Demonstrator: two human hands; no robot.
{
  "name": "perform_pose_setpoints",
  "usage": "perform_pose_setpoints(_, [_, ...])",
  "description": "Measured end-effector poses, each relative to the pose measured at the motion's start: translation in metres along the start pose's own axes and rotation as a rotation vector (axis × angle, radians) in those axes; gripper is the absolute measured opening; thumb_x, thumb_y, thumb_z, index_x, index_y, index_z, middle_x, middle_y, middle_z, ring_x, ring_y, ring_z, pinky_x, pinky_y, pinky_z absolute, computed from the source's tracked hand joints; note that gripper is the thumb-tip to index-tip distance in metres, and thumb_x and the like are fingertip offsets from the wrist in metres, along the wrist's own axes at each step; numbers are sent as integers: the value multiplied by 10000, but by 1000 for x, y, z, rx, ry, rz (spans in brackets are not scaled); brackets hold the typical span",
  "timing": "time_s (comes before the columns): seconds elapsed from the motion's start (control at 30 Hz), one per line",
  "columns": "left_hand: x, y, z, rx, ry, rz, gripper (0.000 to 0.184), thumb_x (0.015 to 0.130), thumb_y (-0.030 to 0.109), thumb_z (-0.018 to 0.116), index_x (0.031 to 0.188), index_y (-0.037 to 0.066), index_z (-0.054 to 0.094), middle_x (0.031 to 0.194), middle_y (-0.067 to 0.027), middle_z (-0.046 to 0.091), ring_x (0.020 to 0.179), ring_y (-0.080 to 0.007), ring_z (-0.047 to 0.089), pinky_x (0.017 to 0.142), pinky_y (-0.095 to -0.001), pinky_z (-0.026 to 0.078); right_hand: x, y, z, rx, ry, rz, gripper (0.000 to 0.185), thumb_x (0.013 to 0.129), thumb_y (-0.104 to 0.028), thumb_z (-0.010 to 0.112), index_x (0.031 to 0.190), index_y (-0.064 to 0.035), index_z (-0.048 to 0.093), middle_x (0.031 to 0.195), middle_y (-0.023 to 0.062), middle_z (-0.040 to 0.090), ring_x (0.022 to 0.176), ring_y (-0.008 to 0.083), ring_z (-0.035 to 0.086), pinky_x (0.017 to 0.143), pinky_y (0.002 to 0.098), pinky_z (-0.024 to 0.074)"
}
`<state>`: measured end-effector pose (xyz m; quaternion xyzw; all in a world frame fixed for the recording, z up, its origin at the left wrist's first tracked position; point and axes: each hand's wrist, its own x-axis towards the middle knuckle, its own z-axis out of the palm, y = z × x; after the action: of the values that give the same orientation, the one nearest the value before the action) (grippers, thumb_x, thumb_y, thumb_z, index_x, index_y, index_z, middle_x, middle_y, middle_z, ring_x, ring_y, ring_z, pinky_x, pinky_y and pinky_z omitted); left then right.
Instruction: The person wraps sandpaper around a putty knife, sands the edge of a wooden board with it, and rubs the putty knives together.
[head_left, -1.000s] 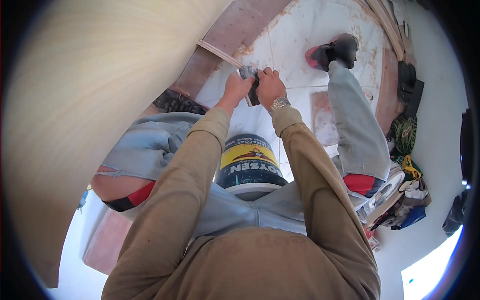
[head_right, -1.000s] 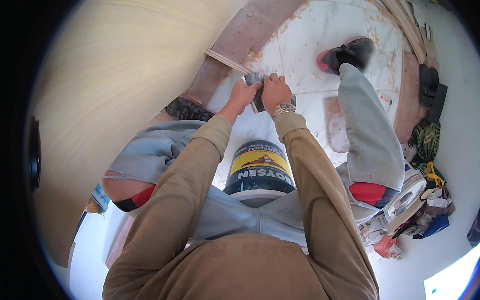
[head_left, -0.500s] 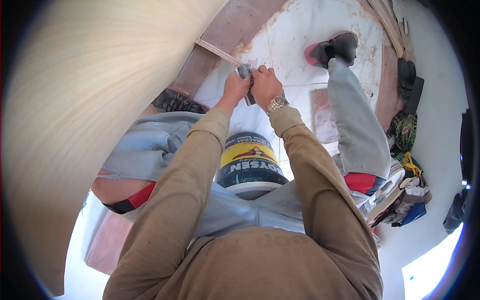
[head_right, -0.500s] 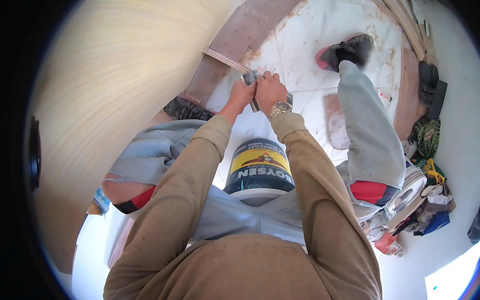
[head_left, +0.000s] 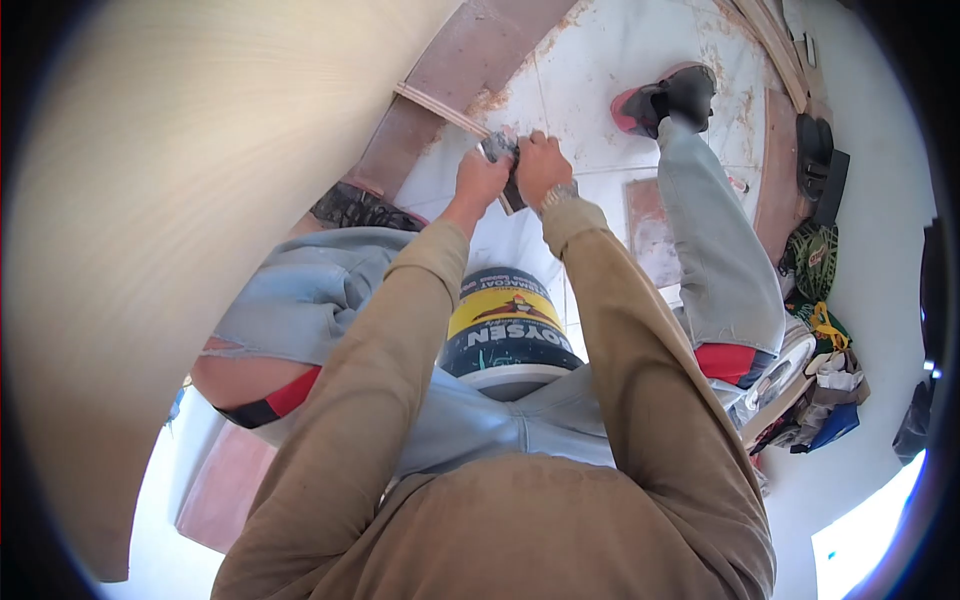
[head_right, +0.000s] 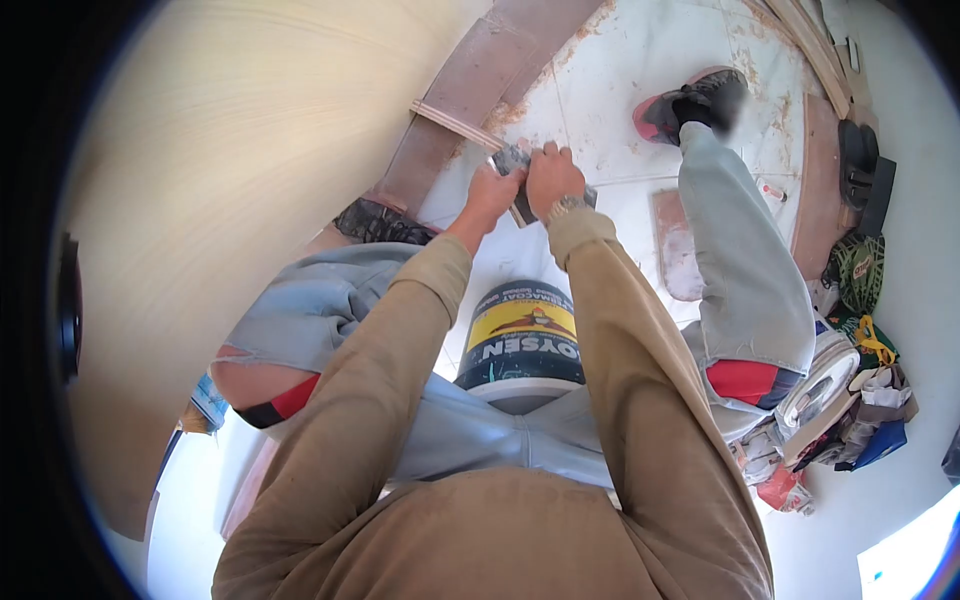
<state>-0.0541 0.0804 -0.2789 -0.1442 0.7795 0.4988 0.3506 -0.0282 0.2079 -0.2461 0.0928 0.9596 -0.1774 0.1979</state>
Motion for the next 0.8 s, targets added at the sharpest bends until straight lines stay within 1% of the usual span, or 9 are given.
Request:
perform_pose_setpoints(0.1, [-4, -7, 4, -69, 25, -8, 354, 858, 270, 720, 1061, -20, 718, 1010, -232, 733, 959, -340, 718, 799, -414, 542, -32, -8, -12, 29, 33, -17, 198, 865, -115, 623, 1040, -32, 663, 1050, 119, 619, 1041, 330, 598, 823, 420, 574])
perform_pose_setpoints(0.17, [14, -34, 12, -128, 12, -67, 339, 866, 263, 723, 1058, -16, 718, 983, -203, 738, 927, -310, 716, 788, -400, 538, -30, -15, -11, 57, 94, -79, 234, 839, -116, 646, 1058, -37, 664, 1038, 119, 618, 1023, 327, 598, 816, 418, 568])
perform_pose_setpoints(0.23, [9, -30, 14, -238, -13, -95, 324, 873, 261, 724, 1050, -10, 720, 952, -170, 737, 884, -270, 706, 764, -388, 533, -19, -19, -2, 13, 134, -117, 269, 797, -120, 681, 1055, -46, 669, 1024, 113, 614, 997, 318, 599, 779, 418, 564])
perform_pose_setpoints(0.3, [-2, -27, 11, -400, -30, -99, 309, 880, 262, 724, 1038, -5, 722, 917, -134, 729, 831, -222, 687, 726, -378, 527, -19, -20, -7, 29, 105, -114, 236, 804, -123, 676, 1030, -55, 669, 1024, 104, 615, 996, 313, 600, 774, 416, 566])
perform_pose_setpoints(0.4, [-3, -25, 10, -395, -49, -153, 279, 886, 252, 718, 1016, 6, 724, 893, -91, 714, 786, -167, 652, 691, -368, 515, -24, -21, -12, 30, 74, -142, 220, 807, -125, 674, 1019, -68, 673, 1022, 89, 618, 991, 304, 603, 764, 414, 569])
perform_pose_setpoints(0.5, [-3, -25, 8, -297, -17, -102, 269, 883, 242, 715, 1020, 11, 725, 893, -90, 718, 775, -171, 656, 682, -376, 518, -22, -21, -11, 21, 61, -151, 229, 809, -130, 674, 1033, -82, 684, 1018, 74, 623, 989, 297, 605, 768, 414, 566])
perform_pose_setpoints(0.6, [-3, -19, 6, -310, -64, -80, 272, 872, 231, 720, 1019, 2, 723, 910, -112, 726, 788, -194, 675, 692, -383, 525, -32, -19, -5, -2, 107, -154, 240, 820, -138, 665, 1053, -86, 692, 1024, 68, 632, 995, 296, 607, 781, 420, 558])
perform_pose_setpoints(0.7, [-5, -13, 6, -241, 12, 20, 284, 851, 218, 731, 1015, -14, 720, 903, -144, 731, 809, -226, 697, 696, -391, 531, -12, -10, 1, -49, 120, -134, 244, 842, -143, 644, 1074, -84, 693, 1045, 73, 640, 1008, 299, 609, 797, 426, 549])
perform_pose_setpoints(0.8, [6, -9, 5, -156, -76, -107, 244, 870, 142, 709, 1025, -47, 713, 955, -95, 722, 837, -169, 667, 705, -343, 525, -3, 5, 3, -23, 68, -112, 264, 861, -127, 611, 1111, -88, 688, 1064, 81, 644, 1024, 304, 611, 803, 427, 545])
